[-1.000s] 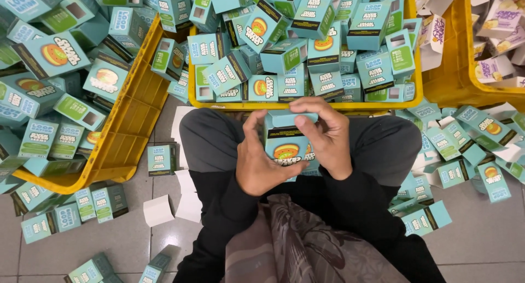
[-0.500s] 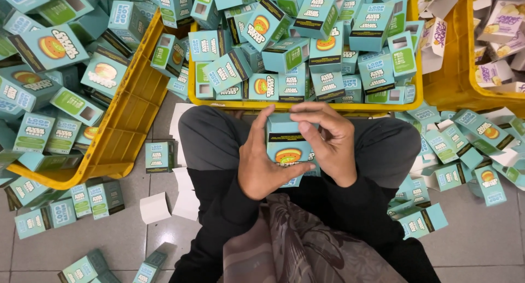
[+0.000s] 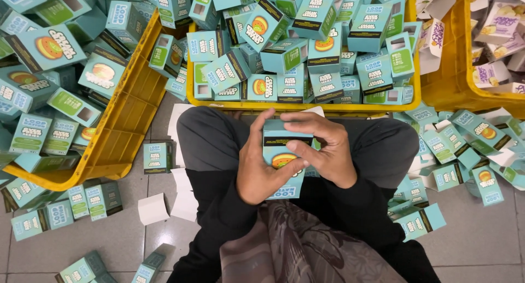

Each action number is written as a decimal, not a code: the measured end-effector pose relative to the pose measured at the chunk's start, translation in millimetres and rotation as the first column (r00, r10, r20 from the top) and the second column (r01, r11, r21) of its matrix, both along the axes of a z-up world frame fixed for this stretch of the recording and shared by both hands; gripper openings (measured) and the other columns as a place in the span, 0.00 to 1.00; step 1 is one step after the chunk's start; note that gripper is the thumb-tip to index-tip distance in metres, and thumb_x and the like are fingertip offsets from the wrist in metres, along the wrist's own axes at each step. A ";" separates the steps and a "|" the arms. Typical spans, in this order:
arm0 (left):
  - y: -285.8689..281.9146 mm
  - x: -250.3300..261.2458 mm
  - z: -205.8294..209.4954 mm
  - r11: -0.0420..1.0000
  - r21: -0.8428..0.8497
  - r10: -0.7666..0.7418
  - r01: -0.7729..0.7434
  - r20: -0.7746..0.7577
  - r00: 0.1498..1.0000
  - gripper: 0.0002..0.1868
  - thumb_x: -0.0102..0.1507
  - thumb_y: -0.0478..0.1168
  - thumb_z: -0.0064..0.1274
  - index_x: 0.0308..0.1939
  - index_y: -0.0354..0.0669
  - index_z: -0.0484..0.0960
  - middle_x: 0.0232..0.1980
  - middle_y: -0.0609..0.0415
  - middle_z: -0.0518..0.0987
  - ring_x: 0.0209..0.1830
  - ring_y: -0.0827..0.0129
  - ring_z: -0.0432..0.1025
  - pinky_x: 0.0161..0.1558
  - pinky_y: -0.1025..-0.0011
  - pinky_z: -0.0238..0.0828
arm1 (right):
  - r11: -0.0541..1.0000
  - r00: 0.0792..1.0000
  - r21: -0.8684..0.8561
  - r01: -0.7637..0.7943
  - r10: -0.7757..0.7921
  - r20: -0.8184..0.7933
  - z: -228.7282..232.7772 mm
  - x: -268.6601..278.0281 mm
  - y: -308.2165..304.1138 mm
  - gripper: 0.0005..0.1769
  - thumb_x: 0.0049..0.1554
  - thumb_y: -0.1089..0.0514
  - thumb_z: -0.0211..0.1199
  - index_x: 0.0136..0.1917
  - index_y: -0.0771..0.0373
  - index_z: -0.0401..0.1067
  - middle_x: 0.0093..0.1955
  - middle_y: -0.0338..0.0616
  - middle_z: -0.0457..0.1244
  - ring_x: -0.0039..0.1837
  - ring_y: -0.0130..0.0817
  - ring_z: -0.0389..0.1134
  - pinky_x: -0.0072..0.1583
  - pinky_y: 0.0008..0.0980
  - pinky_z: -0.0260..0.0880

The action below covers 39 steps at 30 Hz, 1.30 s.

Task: Folding small cardboard boxes and inserting paper slips into them.

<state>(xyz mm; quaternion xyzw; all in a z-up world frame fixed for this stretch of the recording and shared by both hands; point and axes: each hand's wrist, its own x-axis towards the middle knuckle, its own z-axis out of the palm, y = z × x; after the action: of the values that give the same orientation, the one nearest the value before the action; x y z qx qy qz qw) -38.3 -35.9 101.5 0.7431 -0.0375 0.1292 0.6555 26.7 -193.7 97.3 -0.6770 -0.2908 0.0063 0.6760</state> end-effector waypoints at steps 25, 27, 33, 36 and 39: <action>-6.8 6.3 -1.1 0.999 -0.047 -0.015 0.025 0.220 0.975 0.20 0.72 0.38 0.49 0.64 0.34 0.61 0.69 0.28 0.63 0.71 0.20 0.58 0.67 0.27 0.53 | 0.975 0.986 0.148 0.166 -0.169 0.004 -4.6 3.5 4.2 0.10 0.53 0.66 0.75 0.43 0.61 0.73 0.66 0.60 0.63 0.48 0.23 0.64 0.45 0.26 0.58; -6.7 5.8 -2.7 0.998 -0.055 -0.011 0.023 0.212 0.977 0.17 0.71 0.37 0.51 0.60 0.36 0.63 0.68 0.29 0.65 0.70 0.22 0.61 0.66 0.29 0.55 | 0.974 0.986 0.157 0.165 -0.167 -0.001 -7.4 3.2 4.3 0.10 0.54 0.67 0.74 0.42 0.62 0.72 0.65 0.60 0.63 0.47 0.24 0.63 0.45 0.27 0.58; -7.8 5.6 -9.2 0.996 -0.092 0.000 0.019 0.196 0.981 0.18 0.70 0.39 0.53 0.58 0.38 0.63 0.67 0.29 0.66 0.67 0.24 0.64 0.65 0.31 0.58 | 0.966 0.976 0.155 0.209 -0.215 0.026 7.9 -2.7 11.0 0.11 0.57 0.61 0.73 0.47 0.61 0.71 0.69 0.60 0.61 0.44 0.22 0.62 0.44 0.27 0.58; -10.9 3.6 -6.8 0.994 -0.112 0.016 0.007 0.198 0.980 0.16 0.71 0.38 0.52 0.57 0.39 0.63 0.65 0.29 0.66 0.66 0.24 0.64 0.65 0.33 0.58 | 0.963 0.978 0.178 0.200 -0.206 0.014 0.1 -2.1 6.9 0.11 0.56 0.63 0.73 0.43 0.62 0.70 0.68 0.62 0.62 0.46 0.24 0.66 0.46 0.28 0.63; -10.8 3.3 -9.7 0.995 -0.096 0.029 -0.010 0.197 0.980 0.16 0.71 0.38 0.52 0.57 0.39 0.64 0.64 0.30 0.67 0.66 0.27 0.65 0.65 0.35 0.59 | 0.964 0.981 0.185 0.192 -0.196 0.004 -17.0 1.4 6.8 0.12 0.54 0.65 0.75 0.41 0.62 0.70 0.67 0.63 0.63 0.49 0.27 0.68 0.46 0.27 0.64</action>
<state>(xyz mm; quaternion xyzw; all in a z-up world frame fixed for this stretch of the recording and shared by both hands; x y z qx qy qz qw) -35.0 -46.7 91.8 0.6951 -0.0893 0.2107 0.6815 28.2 -186.9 80.4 -0.6371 -0.2298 -0.0942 0.7297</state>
